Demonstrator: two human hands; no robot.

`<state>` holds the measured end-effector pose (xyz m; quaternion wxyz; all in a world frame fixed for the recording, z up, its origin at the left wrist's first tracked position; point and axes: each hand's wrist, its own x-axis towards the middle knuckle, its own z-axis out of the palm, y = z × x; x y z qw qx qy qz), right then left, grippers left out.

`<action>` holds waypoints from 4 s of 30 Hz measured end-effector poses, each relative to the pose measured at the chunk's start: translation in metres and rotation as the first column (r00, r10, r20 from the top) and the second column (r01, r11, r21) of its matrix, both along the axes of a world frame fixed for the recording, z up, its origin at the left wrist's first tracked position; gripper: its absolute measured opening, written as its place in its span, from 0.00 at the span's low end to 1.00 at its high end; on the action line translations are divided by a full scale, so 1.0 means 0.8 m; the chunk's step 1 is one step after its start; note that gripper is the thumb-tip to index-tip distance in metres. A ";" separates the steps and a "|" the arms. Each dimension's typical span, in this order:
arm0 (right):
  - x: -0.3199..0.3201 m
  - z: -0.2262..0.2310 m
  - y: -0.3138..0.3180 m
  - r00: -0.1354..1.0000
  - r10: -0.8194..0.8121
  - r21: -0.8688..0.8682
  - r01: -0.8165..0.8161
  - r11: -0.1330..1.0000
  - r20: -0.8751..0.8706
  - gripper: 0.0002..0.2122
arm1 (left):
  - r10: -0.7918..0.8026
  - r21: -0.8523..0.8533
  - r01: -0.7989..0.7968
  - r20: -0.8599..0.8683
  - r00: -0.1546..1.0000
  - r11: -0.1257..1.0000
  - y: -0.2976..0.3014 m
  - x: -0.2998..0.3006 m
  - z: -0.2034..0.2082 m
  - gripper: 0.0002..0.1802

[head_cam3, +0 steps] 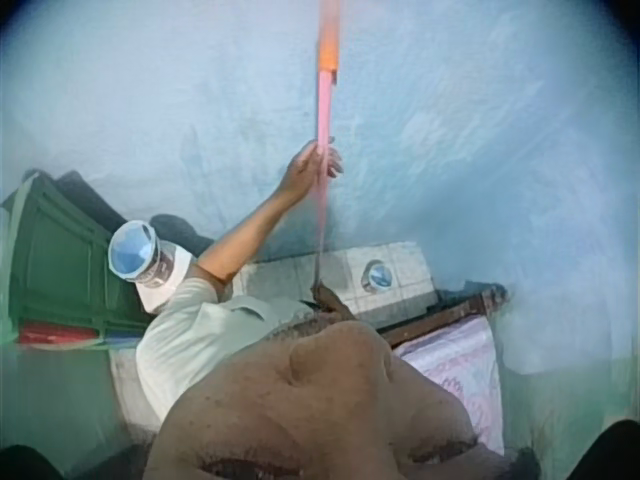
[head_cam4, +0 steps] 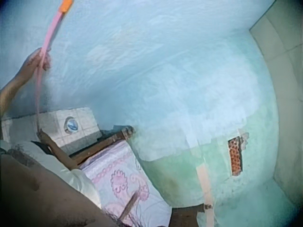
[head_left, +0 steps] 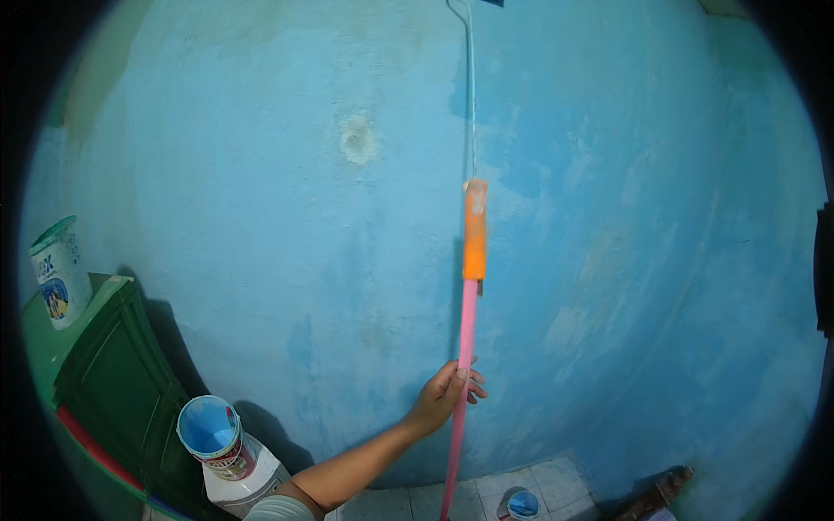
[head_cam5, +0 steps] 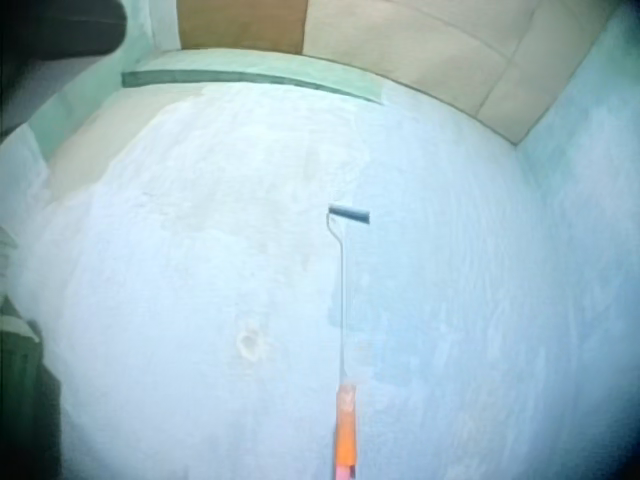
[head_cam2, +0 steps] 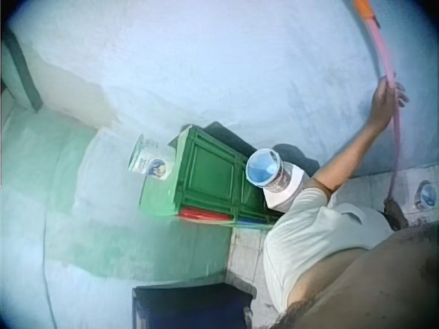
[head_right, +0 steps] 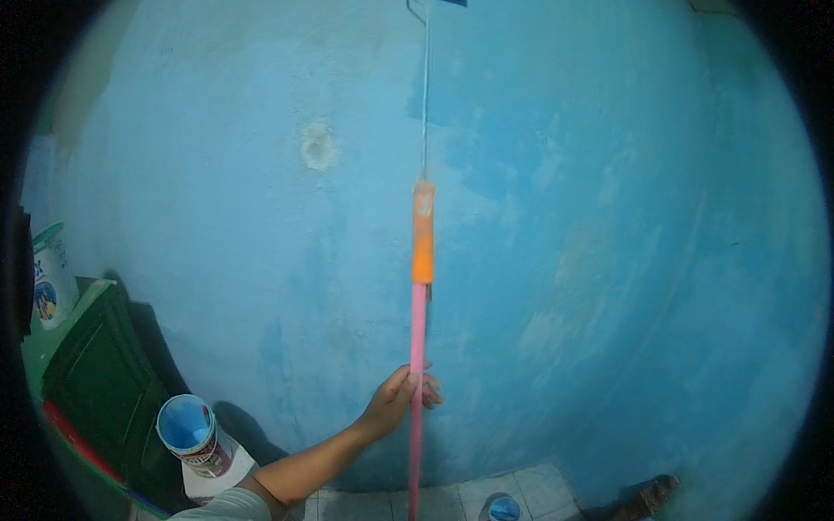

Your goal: The person paints a wall light blue using a long-handled roller. They repeatedly dip the roller into a paint bucket on the floor and apply paint in vertical strokes, covering patches of the wall.

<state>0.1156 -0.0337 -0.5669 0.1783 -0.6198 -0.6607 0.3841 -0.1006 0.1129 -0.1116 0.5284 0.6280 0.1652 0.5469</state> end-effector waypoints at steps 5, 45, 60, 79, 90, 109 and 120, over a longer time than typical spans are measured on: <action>0.033 -0.029 0.001 0.999 0.002 0.019 -0.003 1.000 0.043 0.15 | -0.023 -0.091 0.015 -0.082 0.996 0.996 -0.006 0.023 -0.043 0.22; 0.374 -0.004 -0.138 0.715 -0.687 0.666 0.452 0.593 0.127 0.09 | -0.365 0.006 0.379 -0.254 0.896 0.925 -0.088 0.236 -0.061 0.18; 0.218 0.093 -0.028 0.878 -0.411 0.031 0.431 0.902 -0.247 0.21 | -0.174 0.168 0.189 -0.101 0.980 0.967 0.000 0.190 0.140 0.30; -0.018 0.662 0.181 0.627 0.413 0.714 0.356 0.602 -0.661 0.25 | 0.400 0.591 -0.225 -0.183 0.898 0.775 0.000 0.017 0.268 0.36; -0.112 0.983 0.188 0.563 0.568 0.798 0.376 0.472 -0.601 0.25 | 0.391 0.147 -0.366 -0.455 0.800 0.919 -0.052 -0.147 0.070 0.34; -0.285 1.148 0.162 0.510 0.649 0.819 0.445 0.361 -0.564 0.26 | 0.476 0.078 -0.476 -0.305 0.825 0.876 -0.093 -0.271 -0.099 0.20; -0.353 1.186 0.176 0.385 0.716 0.803 0.413 0.431 -0.582 0.27 | 0.496 -0.028 -0.522 -0.270 0.825 0.853 -0.108 -0.341 -0.149 0.20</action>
